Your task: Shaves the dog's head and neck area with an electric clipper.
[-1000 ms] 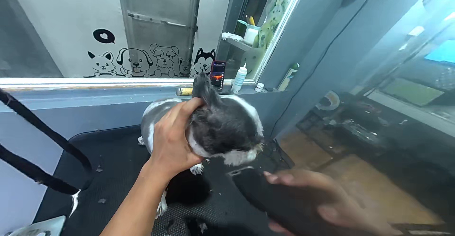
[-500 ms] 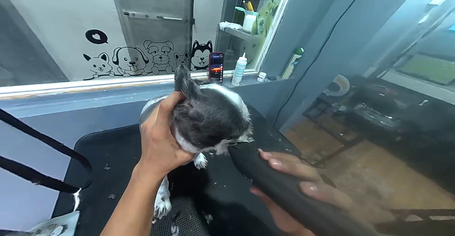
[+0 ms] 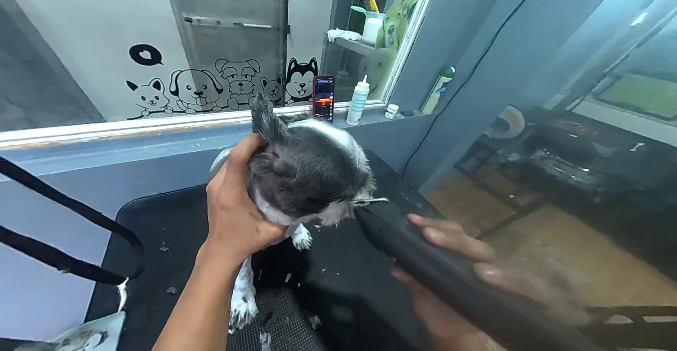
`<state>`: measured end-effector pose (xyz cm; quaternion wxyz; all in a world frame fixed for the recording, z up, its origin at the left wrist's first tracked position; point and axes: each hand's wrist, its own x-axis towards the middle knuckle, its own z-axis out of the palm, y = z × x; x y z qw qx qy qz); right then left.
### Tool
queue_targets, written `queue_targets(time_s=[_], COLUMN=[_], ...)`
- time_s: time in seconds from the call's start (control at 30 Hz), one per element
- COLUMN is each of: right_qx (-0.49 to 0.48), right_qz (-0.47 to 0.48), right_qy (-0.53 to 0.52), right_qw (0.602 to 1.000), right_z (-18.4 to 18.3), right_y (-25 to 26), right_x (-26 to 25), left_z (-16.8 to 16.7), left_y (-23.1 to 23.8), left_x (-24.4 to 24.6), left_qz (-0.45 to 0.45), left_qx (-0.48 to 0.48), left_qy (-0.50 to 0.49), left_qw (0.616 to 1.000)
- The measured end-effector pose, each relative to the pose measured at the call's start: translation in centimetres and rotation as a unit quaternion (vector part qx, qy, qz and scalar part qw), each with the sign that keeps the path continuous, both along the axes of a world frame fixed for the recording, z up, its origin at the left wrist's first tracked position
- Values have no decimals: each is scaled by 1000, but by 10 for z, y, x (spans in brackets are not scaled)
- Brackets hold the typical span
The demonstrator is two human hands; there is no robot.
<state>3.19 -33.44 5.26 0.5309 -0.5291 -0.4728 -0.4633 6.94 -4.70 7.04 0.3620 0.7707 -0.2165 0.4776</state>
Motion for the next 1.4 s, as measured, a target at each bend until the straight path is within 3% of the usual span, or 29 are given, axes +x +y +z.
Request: queue_targets(time_s=[0.3, 0.4, 0.5, 0.63, 0.7, 0.83, 1.07, 1.23, 1.4], right_qx=[10, -11, 26, 125, 113, 131, 214, 233, 246], right_qz=[72, 174, 273, 198, 182, 184, 61, 58, 137], right_qy=[45, 110, 224, 271, 271, 241, 183, 211, 240], right_qw=[996, 979, 935, 934, 938, 944, 958, 947, 929], right_z=[-9, -6, -13, -12, -5, 7, 17, 12, -2], right_y=[36, 32, 19, 18, 15, 14, 19, 34, 51], right_x=[13, 12, 4, -8, -11, -8, -2, 0, 0], left_z=[3, 3, 0, -2, -2, 0, 1, 0, -1], left_y=[3, 4, 4, 5, 3, 0, -4, -5, -2], left_x=[-5, -7, -6, -3, -3, -2, -4, -6, -8], left_qz=[-4, -1, 8, 20, 26, 14, 37, 46, 44], left_qx=[-5, -3, -5, -8, -10, -9, 0, 5, 3], left_qy=[4, 8, 7, -1, -2, -16, -21, -26, -26], left_qw=[1000, 1000, 1000, 1000, 1000, 1000, 999, 999, 999])
